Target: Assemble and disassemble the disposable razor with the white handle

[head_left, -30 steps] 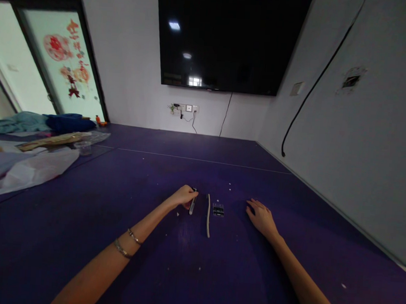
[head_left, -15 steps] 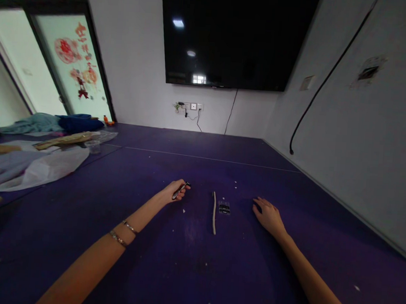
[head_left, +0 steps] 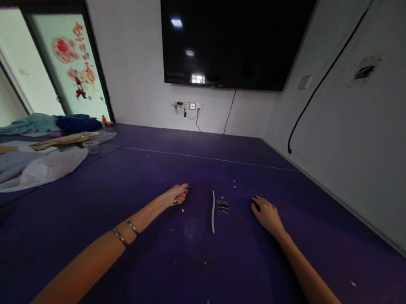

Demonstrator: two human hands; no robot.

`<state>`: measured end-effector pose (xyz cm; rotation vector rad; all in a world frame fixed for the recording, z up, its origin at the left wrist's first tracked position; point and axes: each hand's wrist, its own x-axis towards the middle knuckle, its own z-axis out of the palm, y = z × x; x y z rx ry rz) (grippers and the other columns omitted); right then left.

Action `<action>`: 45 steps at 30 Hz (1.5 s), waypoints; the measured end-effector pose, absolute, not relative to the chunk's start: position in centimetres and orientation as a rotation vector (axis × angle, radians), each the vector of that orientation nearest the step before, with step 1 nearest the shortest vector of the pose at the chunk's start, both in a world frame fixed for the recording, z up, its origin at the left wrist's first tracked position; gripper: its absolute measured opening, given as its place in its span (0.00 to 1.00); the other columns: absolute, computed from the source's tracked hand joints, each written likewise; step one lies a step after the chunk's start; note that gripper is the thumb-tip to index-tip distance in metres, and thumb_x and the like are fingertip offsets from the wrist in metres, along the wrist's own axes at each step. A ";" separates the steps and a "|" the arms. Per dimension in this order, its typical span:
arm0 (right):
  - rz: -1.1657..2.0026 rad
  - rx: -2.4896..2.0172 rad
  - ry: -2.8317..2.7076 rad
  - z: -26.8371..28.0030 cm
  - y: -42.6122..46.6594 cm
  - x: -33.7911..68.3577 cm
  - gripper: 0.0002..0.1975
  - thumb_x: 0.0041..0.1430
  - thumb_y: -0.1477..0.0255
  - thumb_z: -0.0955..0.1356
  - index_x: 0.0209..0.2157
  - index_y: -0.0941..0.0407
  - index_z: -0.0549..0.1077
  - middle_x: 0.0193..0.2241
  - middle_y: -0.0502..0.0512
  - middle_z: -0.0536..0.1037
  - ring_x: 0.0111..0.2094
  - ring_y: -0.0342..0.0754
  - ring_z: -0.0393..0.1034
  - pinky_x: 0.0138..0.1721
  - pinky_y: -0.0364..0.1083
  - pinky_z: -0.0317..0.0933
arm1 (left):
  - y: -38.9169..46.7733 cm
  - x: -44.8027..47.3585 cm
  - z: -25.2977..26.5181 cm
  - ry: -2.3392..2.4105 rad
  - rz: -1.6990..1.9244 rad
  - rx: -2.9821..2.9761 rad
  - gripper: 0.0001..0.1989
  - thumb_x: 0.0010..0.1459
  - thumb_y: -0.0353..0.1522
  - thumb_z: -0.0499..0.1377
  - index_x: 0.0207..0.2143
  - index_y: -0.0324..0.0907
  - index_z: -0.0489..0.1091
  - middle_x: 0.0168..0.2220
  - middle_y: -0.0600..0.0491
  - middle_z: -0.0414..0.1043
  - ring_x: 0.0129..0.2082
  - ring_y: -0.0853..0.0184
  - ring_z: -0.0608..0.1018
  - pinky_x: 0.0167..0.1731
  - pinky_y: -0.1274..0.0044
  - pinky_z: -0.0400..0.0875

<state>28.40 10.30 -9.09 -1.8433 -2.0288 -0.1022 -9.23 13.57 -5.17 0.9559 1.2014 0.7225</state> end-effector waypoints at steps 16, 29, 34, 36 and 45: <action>-0.133 -1.856 -2.042 -9.3 10.5 28.6 0.21 0.59 0.65 0.58 0.50 0.57 0.69 0.54 0.60 0.68 0.56 0.55 0.58 0.54 0.56 0.51 | 12.3 -8.4 -4.2 1.286 0.785 0.981 0.17 0.59 0.41 0.47 0.21 0.42 0.54 0.10 0.65 0.47 0.07 0.79 0.51 0.09 0.85 0.42; 0.013 -1.679 -1.870 -6.5 10.6 26.9 0.17 0.57 0.69 0.60 0.45 0.56 0.74 0.49 0.59 0.72 0.51 0.54 0.65 0.53 0.54 0.56 | 9.5 -7.8 -4.2 0.986 1.063 1.467 0.18 0.59 0.45 0.47 0.31 0.40 0.63 0.18 0.61 0.54 0.16 0.76 0.60 0.20 0.82 0.61; 0.477 -1.237 -1.875 -1.5 9.2 20.3 0.15 0.56 0.66 0.63 0.41 0.55 0.76 0.41 0.55 0.78 0.44 0.51 0.71 0.48 0.51 0.63 | 7.9 -6.7 -3.5 0.926 1.076 1.561 0.19 0.60 0.45 0.45 0.31 0.40 0.64 0.19 0.59 0.55 0.20 0.74 0.61 0.23 0.82 0.59; 0.664 -1.070 -1.867 0.0 8.3 17.6 0.15 0.55 0.65 0.64 0.41 0.55 0.76 0.41 0.55 0.78 0.43 0.50 0.72 0.47 0.51 0.64 | 7.0 -6.0 -3.1 0.877 1.056 1.594 0.20 0.59 0.46 0.46 0.30 0.39 0.65 0.20 0.58 0.56 0.20 0.73 0.61 0.24 0.81 0.57; 1.139 -0.869 -1.734 1.7 6.0 13.6 0.16 0.50 0.62 0.69 0.39 0.56 0.77 0.33 0.54 0.79 0.33 0.47 0.73 0.32 0.45 0.68 | 3.9 -3.7 -1.3 0.720 0.993 1.638 0.21 0.57 0.47 0.49 0.28 0.38 0.66 0.23 0.56 0.58 0.23 0.72 0.60 0.25 0.79 0.54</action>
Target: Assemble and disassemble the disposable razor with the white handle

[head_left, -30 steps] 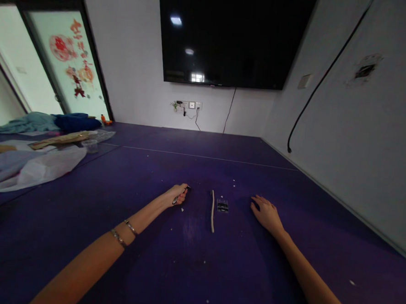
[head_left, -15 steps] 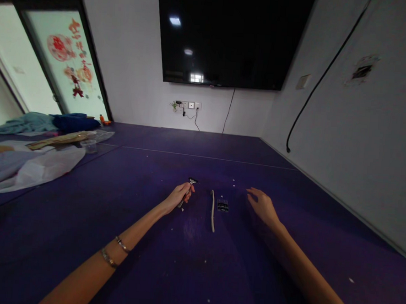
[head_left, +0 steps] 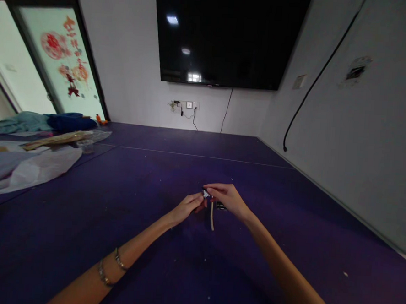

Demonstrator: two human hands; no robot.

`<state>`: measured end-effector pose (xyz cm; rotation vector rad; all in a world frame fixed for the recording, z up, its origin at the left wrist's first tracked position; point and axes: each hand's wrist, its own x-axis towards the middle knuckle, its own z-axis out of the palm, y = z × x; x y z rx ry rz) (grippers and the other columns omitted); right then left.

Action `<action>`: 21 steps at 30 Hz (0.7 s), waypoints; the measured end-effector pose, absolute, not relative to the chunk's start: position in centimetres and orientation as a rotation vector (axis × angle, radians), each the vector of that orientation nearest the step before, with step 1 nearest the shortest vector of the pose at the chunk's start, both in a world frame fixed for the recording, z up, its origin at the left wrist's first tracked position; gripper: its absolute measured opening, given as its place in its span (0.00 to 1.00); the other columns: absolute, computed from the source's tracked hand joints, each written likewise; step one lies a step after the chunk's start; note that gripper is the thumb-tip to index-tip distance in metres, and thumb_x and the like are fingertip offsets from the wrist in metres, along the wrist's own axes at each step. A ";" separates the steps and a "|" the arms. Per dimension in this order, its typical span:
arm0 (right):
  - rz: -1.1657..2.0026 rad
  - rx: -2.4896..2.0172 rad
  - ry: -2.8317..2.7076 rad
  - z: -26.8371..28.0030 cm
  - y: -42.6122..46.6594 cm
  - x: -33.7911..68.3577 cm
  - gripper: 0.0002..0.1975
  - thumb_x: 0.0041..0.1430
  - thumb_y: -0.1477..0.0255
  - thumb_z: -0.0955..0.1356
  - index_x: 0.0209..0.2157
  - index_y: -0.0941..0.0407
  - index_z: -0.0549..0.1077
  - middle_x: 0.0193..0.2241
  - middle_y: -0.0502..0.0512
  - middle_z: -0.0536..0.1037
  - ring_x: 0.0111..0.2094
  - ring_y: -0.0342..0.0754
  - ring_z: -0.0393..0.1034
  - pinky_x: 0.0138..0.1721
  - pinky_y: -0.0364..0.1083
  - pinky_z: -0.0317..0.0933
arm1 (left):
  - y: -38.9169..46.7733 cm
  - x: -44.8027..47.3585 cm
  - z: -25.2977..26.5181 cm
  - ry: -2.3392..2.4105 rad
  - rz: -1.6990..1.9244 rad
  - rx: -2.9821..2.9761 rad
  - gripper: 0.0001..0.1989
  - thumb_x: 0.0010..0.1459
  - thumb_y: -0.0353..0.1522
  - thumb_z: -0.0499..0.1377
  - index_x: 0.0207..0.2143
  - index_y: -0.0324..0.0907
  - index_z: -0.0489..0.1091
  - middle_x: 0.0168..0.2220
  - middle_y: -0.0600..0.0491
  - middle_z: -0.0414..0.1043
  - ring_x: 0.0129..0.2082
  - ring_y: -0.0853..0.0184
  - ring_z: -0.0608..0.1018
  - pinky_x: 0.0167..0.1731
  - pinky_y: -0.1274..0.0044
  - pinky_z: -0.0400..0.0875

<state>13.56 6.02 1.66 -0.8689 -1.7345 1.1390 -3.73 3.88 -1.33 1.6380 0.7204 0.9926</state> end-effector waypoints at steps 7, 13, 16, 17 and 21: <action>1.198 -0.913 -1.657 2.2 5.5 13.5 0.14 0.47 0.63 0.70 0.33 0.57 0.79 0.28 0.54 0.79 0.27 0.45 0.71 0.31 0.45 0.65 | 3.4 -3.5 -1.0 0.724 0.989 1.645 0.21 0.57 0.47 0.50 0.27 0.38 0.66 0.23 0.56 0.58 0.23 0.72 0.60 0.25 0.79 0.53; 1.189 -0.923 -1.521 1.1 6.6 13.8 0.17 0.46 0.63 0.70 0.37 0.58 0.77 0.31 0.56 0.80 0.32 0.47 0.73 0.36 0.47 0.65 | 3.8 -3.9 -1.3 0.692 0.969 1.639 0.20 0.58 0.45 0.50 0.28 0.37 0.67 0.21 0.56 0.58 0.23 0.72 0.61 0.25 0.79 0.53; 1.032 -0.964 -1.589 -0.8 8.6 13.6 0.16 0.47 0.65 0.69 0.36 0.59 0.76 0.32 0.58 0.80 0.32 0.48 0.73 0.37 0.47 0.65 | 4.2 -4.4 -1.1 0.629 0.990 1.556 0.19 0.58 0.44 0.50 0.30 0.37 0.68 0.21 0.56 0.58 0.22 0.72 0.61 0.25 0.79 0.55; 0.944 -0.992 -1.637 -1.6 9.4 13.3 0.15 0.48 0.66 0.69 0.36 0.60 0.76 0.32 0.58 0.79 0.33 0.48 0.73 0.37 0.47 0.64 | 4.3 -4.5 -0.9 0.604 1.005 1.515 0.19 0.58 0.44 0.49 0.31 0.37 0.68 0.21 0.56 0.58 0.22 0.72 0.62 0.25 0.79 0.56; 0.564 -1.133 -2.004 -3.9 11.4 11.1 0.13 0.56 0.71 0.64 0.42 0.58 0.74 0.34 0.56 0.79 0.34 0.45 0.72 0.38 0.44 0.62 | 4.6 -5.0 0.2 0.534 1.088 1.357 0.17 0.58 0.42 0.51 0.33 0.37 0.67 0.21 0.57 0.57 0.21 0.73 0.62 0.25 0.78 0.58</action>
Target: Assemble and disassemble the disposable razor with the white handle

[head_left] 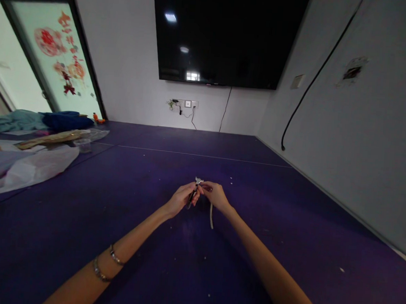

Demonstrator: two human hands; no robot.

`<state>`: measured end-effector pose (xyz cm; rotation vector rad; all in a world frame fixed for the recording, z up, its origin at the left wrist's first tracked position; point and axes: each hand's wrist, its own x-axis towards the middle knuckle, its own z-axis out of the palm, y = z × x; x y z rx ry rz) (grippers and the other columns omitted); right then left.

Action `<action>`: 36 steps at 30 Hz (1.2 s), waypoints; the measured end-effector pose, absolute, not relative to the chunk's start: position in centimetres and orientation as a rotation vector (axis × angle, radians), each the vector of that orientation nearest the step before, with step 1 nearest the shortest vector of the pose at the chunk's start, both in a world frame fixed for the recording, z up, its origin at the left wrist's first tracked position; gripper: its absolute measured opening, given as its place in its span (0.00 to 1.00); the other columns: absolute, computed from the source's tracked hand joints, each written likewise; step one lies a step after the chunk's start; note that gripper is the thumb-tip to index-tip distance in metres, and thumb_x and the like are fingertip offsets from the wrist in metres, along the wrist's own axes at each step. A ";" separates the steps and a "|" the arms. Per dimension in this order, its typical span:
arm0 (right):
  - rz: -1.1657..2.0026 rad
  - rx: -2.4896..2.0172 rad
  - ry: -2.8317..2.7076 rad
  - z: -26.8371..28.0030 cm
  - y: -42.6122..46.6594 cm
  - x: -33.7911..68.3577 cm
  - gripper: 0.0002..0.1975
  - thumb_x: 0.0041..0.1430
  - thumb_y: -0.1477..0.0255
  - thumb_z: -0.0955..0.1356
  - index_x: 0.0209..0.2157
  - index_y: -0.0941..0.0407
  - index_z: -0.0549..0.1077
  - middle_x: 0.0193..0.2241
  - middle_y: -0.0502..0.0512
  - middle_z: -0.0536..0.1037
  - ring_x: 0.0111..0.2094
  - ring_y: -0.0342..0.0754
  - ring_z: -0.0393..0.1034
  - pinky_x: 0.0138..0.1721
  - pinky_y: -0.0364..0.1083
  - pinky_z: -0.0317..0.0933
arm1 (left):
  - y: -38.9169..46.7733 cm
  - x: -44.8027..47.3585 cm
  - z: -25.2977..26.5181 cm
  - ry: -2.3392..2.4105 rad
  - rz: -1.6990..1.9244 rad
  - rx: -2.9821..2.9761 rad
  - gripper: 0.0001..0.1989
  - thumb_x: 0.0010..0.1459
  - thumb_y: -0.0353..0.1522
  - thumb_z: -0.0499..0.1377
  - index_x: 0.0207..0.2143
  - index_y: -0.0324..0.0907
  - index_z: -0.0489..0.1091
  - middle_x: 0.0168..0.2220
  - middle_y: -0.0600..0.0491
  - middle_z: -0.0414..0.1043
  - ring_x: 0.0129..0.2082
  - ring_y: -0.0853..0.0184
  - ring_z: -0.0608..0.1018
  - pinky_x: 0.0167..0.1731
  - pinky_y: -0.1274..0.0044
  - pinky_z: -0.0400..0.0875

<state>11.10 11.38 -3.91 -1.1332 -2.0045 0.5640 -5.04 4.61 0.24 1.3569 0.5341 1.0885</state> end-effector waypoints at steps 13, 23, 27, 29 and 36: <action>0.176 -1.301 -2.337 -3.7 10.8 7.9 0.12 0.55 0.72 0.65 0.42 0.53 0.73 0.39 0.55 0.77 0.44 0.50 0.66 0.45 0.48 0.54 | 4.8 -6.0 2.1 0.490 1.201 1.194 0.13 0.56 0.38 0.54 0.32 0.37 0.68 0.19 0.57 0.57 0.20 0.72 0.62 0.24 0.77 0.60; 0.126 -1.675 -2.265 -1.1 7.9 12.2 0.13 0.56 0.66 0.62 0.32 0.57 0.76 0.30 0.61 0.78 0.33 0.54 0.73 0.32 0.48 0.62 | 5.2 -5.7 1.6 0.556 1.187 1.224 0.14 0.57 0.38 0.51 0.33 0.36 0.68 0.21 0.57 0.57 0.21 0.72 0.61 0.23 0.78 0.60; 0.228 -1.785 -2.329 -1.6 5.6 12.9 0.18 0.55 0.59 0.63 0.30 0.59 0.76 0.30 0.66 0.78 0.34 0.58 0.74 0.32 0.51 0.64 | 5.1 -5.4 1.5 0.576 1.176 1.223 0.12 0.55 0.37 0.53 0.35 0.36 0.68 0.23 0.56 0.59 0.23 0.73 0.63 0.24 0.79 0.61; 0.286 -1.812 -2.352 -2.1 4.8 12.8 0.20 0.55 0.58 0.62 0.30 0.60 0.76 0.31 0.67 0.78 0.35 0.59 0.74 0.34 0.52 0.64 | 4.9 -5.3 1.4 0.598 1.164 1.227 0.12 0.55 0.36 0.54 0.35 0.36 0.68 0.24 0.55 0.61 0.24 0.72 0.65 0.25 0.79 0.61; 0.294 -1.856 -2.356 -2.8 4.4 12.6 0.17 0.58 0.67 0.60 0.35 0.62 0.76 0.35 0.71 0.77 0.37 0.58 0.74 0.35 0.52 0.64 | 4.6 -5.1 1.2 0.709 1.130 1.384 0.12 0.55 0.36 0.57 0.38 0.36 0.68 0.31 0.50 0.70 0.30 0.69 0.73 0.29 0.76 0.66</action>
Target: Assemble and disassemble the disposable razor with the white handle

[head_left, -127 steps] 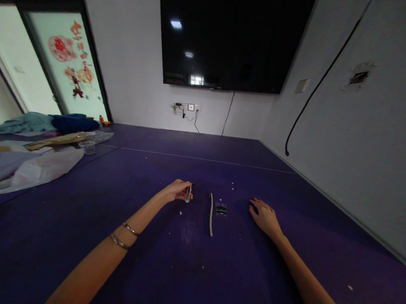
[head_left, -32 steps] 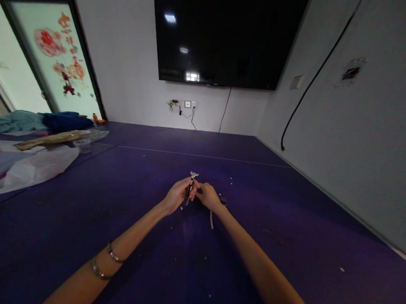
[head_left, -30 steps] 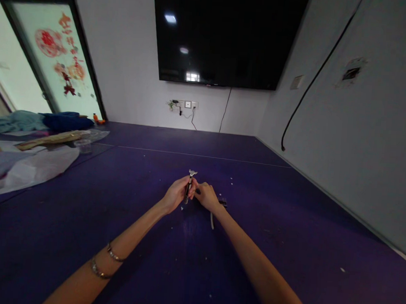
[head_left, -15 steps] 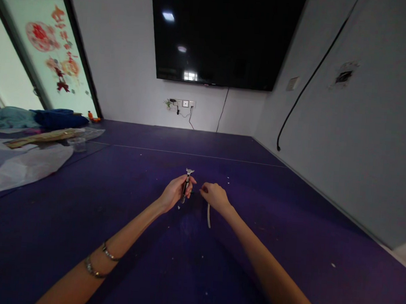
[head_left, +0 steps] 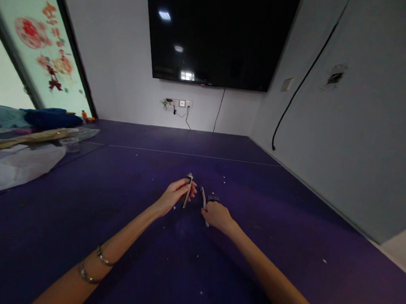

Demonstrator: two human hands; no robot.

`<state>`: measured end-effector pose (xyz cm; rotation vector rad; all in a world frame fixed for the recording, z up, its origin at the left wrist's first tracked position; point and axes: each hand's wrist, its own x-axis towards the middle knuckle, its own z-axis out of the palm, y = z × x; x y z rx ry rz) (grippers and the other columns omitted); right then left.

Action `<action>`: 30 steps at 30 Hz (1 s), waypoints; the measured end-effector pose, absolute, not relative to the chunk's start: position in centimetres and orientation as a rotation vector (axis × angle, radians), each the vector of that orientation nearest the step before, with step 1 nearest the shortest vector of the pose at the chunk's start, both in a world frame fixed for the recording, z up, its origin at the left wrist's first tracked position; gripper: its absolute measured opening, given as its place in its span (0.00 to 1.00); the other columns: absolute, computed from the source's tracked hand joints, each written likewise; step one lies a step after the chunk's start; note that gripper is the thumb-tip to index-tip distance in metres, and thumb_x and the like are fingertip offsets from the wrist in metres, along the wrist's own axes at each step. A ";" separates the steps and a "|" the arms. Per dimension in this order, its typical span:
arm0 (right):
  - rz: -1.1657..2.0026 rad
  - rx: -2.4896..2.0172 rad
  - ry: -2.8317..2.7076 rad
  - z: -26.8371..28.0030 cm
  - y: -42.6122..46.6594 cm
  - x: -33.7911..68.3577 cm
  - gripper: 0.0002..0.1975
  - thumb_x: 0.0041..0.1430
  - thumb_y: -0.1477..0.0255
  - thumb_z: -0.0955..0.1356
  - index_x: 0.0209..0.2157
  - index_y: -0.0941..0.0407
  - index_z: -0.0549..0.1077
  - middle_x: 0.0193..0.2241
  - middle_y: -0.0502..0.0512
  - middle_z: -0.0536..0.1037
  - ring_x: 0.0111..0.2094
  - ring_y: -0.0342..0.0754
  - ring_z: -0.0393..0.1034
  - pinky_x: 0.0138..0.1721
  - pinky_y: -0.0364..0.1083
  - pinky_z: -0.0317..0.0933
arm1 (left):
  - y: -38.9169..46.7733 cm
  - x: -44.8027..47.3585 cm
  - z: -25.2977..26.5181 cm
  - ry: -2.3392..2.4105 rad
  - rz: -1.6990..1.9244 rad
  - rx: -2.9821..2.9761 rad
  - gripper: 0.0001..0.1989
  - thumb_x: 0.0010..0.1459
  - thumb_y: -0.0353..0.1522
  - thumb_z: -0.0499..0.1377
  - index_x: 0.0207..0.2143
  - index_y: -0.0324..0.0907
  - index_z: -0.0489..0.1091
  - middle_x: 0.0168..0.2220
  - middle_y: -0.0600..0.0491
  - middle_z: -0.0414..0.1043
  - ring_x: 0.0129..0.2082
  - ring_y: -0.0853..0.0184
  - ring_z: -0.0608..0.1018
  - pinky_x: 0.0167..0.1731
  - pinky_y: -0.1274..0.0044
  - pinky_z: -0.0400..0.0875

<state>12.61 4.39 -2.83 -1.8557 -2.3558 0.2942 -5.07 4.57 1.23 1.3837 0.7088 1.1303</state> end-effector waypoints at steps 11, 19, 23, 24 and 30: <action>0.546 -1.273 -2.003 1.9 4.7 20.2 0.17 0.60 0.65 0.58 0.31 0.58 0.74 0.22 0.53 0.74 0.21 0.43 0.67 0.25 0.42 0.59 | 5.4 -3.2 1.3 0.719 1.096 1.569 0.10 0.49 0.32 0.63 0.31 0.38 0.65 0.30 0.50 0.76 0.30 0.67 0.77 0.34 0.73 0.69; 0.452 -1.189 -1.930 4.5 3.2 25.1 0.19 0.56 0.58 0.62 0.38 0.56 0.77 0.29 0.55 0.76 0.31 0.47 0.68 0.32 0.44 0.60 | 4.7 -1.1 2.7 0.788 1.180 1.573 0.08 0.44 0.29 0.65 0.26 0.38 0.68 0.30 0.50 0.76 0.33 0.65 0.77 0.33 0.74 0.68; 0.468 -1.172 -1.998 5.0 2.5 25.0 0.17 0.56 0.59 0.64 0.38 0.55 0.77 0.31 0.56 0.76 0.33 0.47 0.68 0.33 0.45 0.60 | 4.3 -0.9 2.5 0.801 1.182 1.594 0.07 0.44 0.29 0.65 0.25 0.39 0.69 0.27 0.53 0.75 0.28 0.68 0.75 0.31 0.75 0.68; 0.478 -1.162 -2.016 5.0 2.3 24.9 0.17 0.56 0.59 0.64 0.38 0.55 0.77 0.32 0.56 0.76 0.33 0.48 0.68 0.34 0.45 0.60 | 4.2 -0.8 2.4 0.804 1.187 1.601 0.07 0.44 0.29 0.65 0.25 0.39 0.69 0.26 0.54 0.74 0.26 0.70 0.75 0.30 0.76 0.67; 0.497 -1.140 -2.045 5.0 2.0 24.3 0.17 0.56 0.59 0.64 0.38 0.54 0.78 0.31 0.56 0.76 0.33 0.48 0.68 0.35 0.47 0.61 | 3.0 -0.2 2.5 0.794 1.178 1.581 0.07 0.44 0.29 0.65 0.25 0.39 0.69 0.25 0.54 0.74 0.27 0.68 0.75 0.30 0.76 0.67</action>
